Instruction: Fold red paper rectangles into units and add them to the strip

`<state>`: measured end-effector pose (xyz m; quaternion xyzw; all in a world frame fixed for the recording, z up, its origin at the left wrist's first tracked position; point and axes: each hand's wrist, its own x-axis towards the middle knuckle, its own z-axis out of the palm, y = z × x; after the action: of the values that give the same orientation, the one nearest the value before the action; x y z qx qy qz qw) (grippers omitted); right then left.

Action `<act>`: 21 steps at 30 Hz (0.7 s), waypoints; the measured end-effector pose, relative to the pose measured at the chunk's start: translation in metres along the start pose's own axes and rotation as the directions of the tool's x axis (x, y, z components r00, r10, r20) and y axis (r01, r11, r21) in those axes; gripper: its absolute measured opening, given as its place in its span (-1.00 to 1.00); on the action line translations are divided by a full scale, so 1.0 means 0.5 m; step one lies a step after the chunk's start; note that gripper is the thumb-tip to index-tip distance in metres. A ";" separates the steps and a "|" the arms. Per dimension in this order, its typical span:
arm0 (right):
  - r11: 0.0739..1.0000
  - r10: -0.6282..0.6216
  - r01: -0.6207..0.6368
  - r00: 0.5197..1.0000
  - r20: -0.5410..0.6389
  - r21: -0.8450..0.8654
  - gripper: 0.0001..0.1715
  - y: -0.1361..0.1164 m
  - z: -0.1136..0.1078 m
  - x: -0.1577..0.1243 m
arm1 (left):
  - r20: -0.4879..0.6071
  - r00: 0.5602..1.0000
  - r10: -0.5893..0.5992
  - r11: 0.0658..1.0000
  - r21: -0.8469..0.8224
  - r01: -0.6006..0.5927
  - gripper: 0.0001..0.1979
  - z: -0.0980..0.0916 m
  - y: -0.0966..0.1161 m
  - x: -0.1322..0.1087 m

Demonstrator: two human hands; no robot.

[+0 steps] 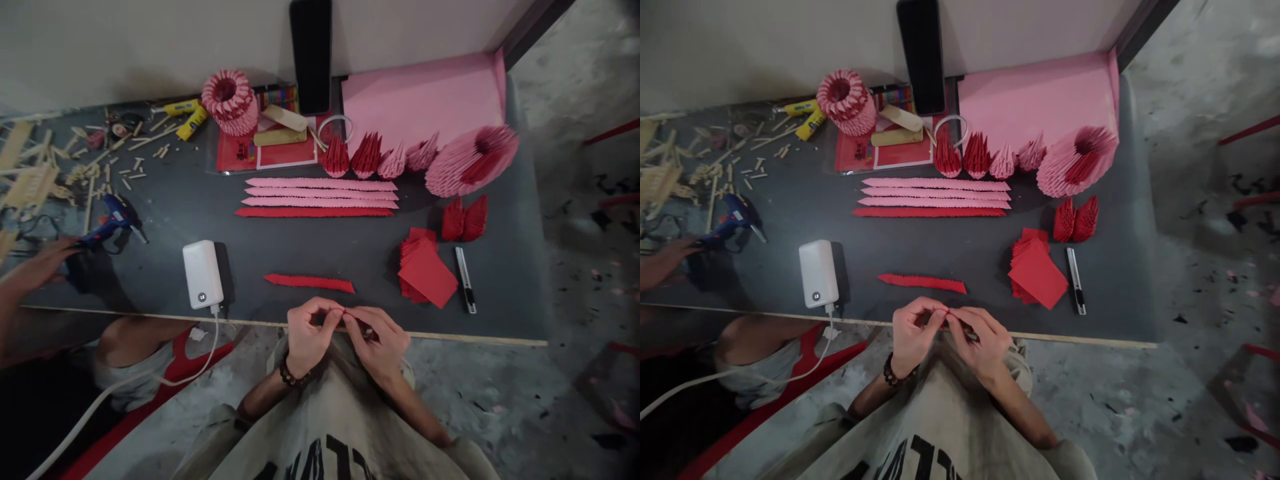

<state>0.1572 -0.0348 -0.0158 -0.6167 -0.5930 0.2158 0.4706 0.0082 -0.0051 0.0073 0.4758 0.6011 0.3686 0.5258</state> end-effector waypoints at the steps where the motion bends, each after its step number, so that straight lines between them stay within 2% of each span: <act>1: 0.999 0.052 -0.052 0.999 0.003 0.010 -0.92 -0.004 0.001 0.002 | 0.006 1.000 -0.003 1.000 0.000 0.003 -0.77 0.001 0.001 -0.001; 4: 0.985 0.170 -0.171 0.985 0.026 0.037 -0.94 -0.006 -0.001 0.008 | 0.060 0.998 -0.027 0.999 0.022 0.025 -0.74 0.000 0.001 -0.005; 6: 0.976 0.208 -0.209 0.978 0.027 0.053 -0.92 -0.001 -0.001 0.010 | 0.072 0.997 0.013 0.990 0.137 -0.023 -0.78 -0.004 0.001 -0.007; 9: 0.968 0.233 -0.237 0.971 0.058 0.077 -0.89 0.007 0.002 0.013 | 0.035 0.995 0.095 0.950 0.294 -0.101 -0.85 -0.008 0.003 -0.007; 13: 0.949 0.259 -0.270 0.962 0.085 0.164 -0.87 0.011 0.005 0.018 | 0.039 0.996 0.075 0.959 0.270 -0.083 -0.87 -0.010 0.007 -0.005; 16: 0.946 0.235 -0.247 0.969 0.081 0.209 -0.92 0.011 0.006 0.023 | 0.044 0.995 0.091 0.965 0.241 -0.099 -0.90 -0.009 0.007 -0.004; 19: 0.965 0.209 -0.216 0.976 0.062 0.145 -0.87 0.009 0.011 0.024 | 0.070 0.990 0.119 0.960 0.247 -0.132 -0.90 -0.005 0.003 -0.002; 21: 0.974 0.198 -0.202 0.979 0.046 0.100 -0.83 0.008 0.016 0.022 | 0.084 0.992 0.090 0.965 0.240 -0.108 -0.89 -0.003 -0.001 -0.001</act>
<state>0.1549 -0.0211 -0.0198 -0.6439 -0.5244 0.3037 0.4672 0.0066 -0.0057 0.0072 0.5794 0.5980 0.3003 0.4654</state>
